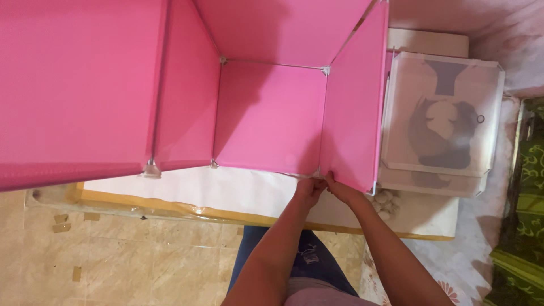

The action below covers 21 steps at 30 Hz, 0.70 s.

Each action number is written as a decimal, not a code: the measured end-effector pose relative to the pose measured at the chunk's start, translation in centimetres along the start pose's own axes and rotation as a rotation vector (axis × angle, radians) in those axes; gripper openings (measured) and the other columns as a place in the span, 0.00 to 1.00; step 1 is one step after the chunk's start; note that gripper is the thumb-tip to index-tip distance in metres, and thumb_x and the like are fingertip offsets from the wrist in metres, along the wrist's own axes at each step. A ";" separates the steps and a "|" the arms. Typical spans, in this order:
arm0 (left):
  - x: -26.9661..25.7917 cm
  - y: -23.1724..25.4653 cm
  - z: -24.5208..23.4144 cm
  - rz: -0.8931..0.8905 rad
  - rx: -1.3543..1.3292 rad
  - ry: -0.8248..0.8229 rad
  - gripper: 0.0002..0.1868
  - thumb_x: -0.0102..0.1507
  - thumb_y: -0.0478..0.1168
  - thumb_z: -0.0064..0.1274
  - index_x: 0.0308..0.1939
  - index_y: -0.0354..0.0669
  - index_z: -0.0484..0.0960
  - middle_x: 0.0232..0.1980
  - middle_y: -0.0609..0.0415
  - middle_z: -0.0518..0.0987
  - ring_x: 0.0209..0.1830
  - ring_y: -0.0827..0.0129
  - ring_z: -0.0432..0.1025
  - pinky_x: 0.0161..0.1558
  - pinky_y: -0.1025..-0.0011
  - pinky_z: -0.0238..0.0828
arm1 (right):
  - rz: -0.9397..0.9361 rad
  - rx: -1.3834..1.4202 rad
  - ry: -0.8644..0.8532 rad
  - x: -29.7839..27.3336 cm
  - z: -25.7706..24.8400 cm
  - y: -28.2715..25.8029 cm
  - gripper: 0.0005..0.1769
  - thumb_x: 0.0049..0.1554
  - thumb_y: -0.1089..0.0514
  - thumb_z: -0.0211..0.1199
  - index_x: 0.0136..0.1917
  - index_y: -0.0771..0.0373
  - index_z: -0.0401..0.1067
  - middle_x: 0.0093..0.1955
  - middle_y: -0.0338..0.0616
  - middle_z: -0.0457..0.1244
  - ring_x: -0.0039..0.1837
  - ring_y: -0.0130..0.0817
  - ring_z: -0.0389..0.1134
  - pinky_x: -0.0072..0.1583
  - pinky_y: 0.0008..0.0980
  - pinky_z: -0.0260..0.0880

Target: The person assembles a pink modular storage unit by hand, inserting pink panels into a frame and securing them with white plastic connectors. The person repeatedly aligns panels, snaps connectors into place, and adjusts the structure to ensure stability.

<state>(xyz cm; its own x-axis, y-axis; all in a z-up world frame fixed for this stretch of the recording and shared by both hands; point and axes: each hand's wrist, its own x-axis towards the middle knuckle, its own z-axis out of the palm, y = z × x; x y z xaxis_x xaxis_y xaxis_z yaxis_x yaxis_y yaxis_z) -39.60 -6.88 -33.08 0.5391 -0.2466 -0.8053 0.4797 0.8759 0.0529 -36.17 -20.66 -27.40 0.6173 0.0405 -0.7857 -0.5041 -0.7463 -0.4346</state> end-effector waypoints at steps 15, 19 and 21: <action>0.0 1.1 1.1 -0.006 0.102 0.105 0.26 0.58 0.22 0.34 0.62 0.30 0.66 0.52 0.33 0.74 0.51 0.40 0.74 0.49 0.53 0.79 | 0.042 0.006 0.017 1.0 1.4 1.6 0.35 0.60 0.31 0.51 0.57 0.65 0.73 0.50 0.51 0.69 0.52 0.40 0.71 0.55 0.40 0.72; -0.8 2.1 1.5 -0.107 0.169 0.002 0.24 0.62 0.26 0.38 0.63 0.25 0.67 0.56 0.33 0.74 0.53 0.43 0.75 0.53 0.52 0.78 | -0.085 -0.004 0.108 1.1 1.3 0.8 0.32 0.60 0.35 0.54 0.62 0.63 0.70 0.55 0.51 0.67 0.56 0.43 0.69 0.57 0.43 0.70; -1.3 2.9 1.2 -0.186 0.281 -0.004 0.24 0.64 0.28 0.40 0.64 0.22 0.68 0.58 0.33 0.74 0.55 0.45 0.75 0.55 0.51 0.77 | -0.151 -0.070 0.184 0.5 1.3 0.5 0.30 0.61 0.37 0.54 0.63 0.62 0.71 0.58 0.53 0.67 0.59 0.47 0.68 0.60 0.45 0.68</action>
<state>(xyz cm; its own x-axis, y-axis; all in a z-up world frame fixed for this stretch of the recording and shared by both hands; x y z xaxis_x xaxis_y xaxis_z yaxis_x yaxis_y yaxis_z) -38.06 -4.53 -31.13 0.4268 -0.3940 -0.8140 0.7420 0.6672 0.0661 -36.91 -20.12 -28.62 0.7855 0.0382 -0.6177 -0.3587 -0.7852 -0.5047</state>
